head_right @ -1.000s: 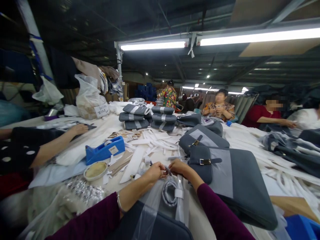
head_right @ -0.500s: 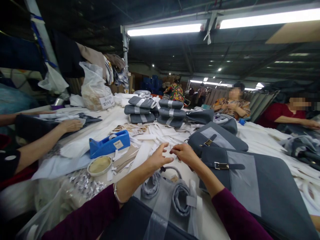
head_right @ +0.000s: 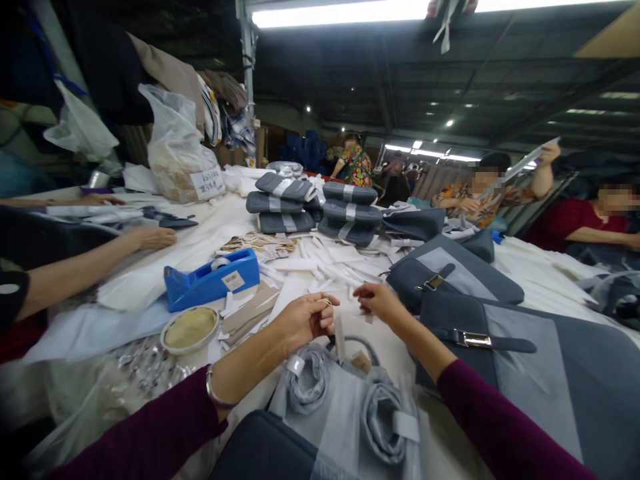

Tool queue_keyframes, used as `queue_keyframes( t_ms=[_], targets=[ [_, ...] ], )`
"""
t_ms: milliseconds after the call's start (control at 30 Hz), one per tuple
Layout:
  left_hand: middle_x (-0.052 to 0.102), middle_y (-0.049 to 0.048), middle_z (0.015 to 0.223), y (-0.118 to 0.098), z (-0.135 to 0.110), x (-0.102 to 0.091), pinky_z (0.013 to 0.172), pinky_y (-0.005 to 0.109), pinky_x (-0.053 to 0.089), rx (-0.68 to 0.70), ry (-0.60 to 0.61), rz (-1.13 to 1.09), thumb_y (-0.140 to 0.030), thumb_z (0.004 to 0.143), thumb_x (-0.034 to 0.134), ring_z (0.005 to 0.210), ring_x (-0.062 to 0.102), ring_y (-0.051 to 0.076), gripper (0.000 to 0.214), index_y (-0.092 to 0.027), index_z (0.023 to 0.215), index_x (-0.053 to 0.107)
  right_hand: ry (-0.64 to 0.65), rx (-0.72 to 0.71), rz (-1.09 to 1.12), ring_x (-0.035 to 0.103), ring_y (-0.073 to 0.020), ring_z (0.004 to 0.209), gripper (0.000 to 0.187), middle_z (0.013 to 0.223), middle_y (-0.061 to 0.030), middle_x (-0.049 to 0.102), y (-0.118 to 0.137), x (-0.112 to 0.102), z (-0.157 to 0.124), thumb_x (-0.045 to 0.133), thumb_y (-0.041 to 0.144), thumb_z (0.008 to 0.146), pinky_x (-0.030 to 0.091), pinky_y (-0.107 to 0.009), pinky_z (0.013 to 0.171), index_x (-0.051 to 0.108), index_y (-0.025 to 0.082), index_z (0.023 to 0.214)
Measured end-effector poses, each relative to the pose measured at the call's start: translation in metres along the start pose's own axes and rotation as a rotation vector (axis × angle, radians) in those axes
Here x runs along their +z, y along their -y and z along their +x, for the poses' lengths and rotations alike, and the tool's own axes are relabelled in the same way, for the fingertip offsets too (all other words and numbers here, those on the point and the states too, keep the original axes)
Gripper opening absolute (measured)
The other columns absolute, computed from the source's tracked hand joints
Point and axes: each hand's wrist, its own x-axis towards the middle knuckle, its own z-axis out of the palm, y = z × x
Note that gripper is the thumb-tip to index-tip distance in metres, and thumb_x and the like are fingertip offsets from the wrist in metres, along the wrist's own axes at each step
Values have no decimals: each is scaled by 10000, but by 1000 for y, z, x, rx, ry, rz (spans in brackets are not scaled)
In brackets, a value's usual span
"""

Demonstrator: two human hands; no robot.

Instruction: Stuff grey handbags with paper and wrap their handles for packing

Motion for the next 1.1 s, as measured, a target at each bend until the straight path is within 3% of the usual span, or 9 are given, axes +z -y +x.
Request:
queue_keyframes(
  t_ms=[67, 133, 233, 333, 600, 733, 833, 900, 1100],
  targets=[
    [432, -39, 560, -4, -3, -2, 545, 245, 427, 7, 8, -29, -84, 760, 470, 462, 423, 78, 84, -144, 799, 514, 226, 68, -223, 509, -121, 524, 203, 583, 23, 539, -28, -4, 2, 648, 176, 568, 433, -253, 532, 616, 151, 767],
    [457, -27, 582, -9, -7, 0, 558, 259, 447, 39, 32, -28, -135, 793, 474, 478, 452, 87, 34, -151, 773, 497, 395, -34, -387, 532, -136, 605, 271, 667, 10, 573, -47, -4, -5, 651, 158, 563, 430, -249, 570, 633, 162, 833],
    [525, 9, 649, -23, -11, 5, 599, 292, 483, 184, 77, 35, -193, 808, 482, 545, 526, 115, 67, -151, 757, 494, 457, -299, -516, 553, -166, 769, 240, 857, -33, 583, -61, -1, -22, 661, 235, 653, 450, -270, 687, 621, 186, 885],
    [602, 54, 753, -46, -9, 3, 680, 330, 510, 348, 57, 204, -198, 790, 478, 692, 609, 163, 71, -153, 737, 487, 489, -352, -515, 562, -171, 762, 191, 935, -69, 557, -66, 1, -35, 635, 294, 713, 467, -281, 669, 600, 187, 868],
    [663, 51, 834, -161, 38, -62, 695, 244, 483, 600, -483, 1103, -129, 791, 389, 821, 607, 158, 177, -147, 725, 553, 498, -276, -543, 509, -149, 633, 87, 714, -17, 547, -62, -3, -43, 582, 173, 629, 413, -254, 579, 516, 188, 683],
    [648, 81, 998, -203, 41, -98, 859, 356, 443, 444, -779, 1768, -116, 847, 427, 982, 577, 222, 210, -118, 969, 597, 566, -189, -457, 528, -141, 639, 148, 697, 0, 581, -62, -8, -40, 566, 157, 644, 420, -236, 587, 575, 172, 791],
    [559, 134, 1170, -202, 26, -105, 963, 559, 309, 413, -865, 1950, -129, 837, 509, 1181, 411, 355, 346, -130, 1180, 552, 628, -199, -381, 561, -148, 700, 258, 798, -19, 601, -65, -11, -40, 583, 188, 693, 452, -235, 628, 600, 164, 950],
    [509, 151, 1199, -185, 19, -98, 955, 583, 296, 457, -844, 2096, -96, 821, 505, 1192, 361, 374, 388, -148, 1202, 558, 626, -245, -398, 568, -154, 761, 330, 909, -40, 588, -67, -12, -41, 601, 220, 719, 467, -243, 673, 587, 173, 1045],
    [495, 106, 1137, -111, 10, -56, 924, 426, 370, 593, -371, 2291, 2, 779, 398, 1117, 422, 270, 453, -187, 1136, 602, 549, -364, -610, 515, -157, 758, 113, 844, -39, 545, -68, -7, -46, 574, 174, 714, 451, -256, 685, 607, 174, 821]
  ],
)
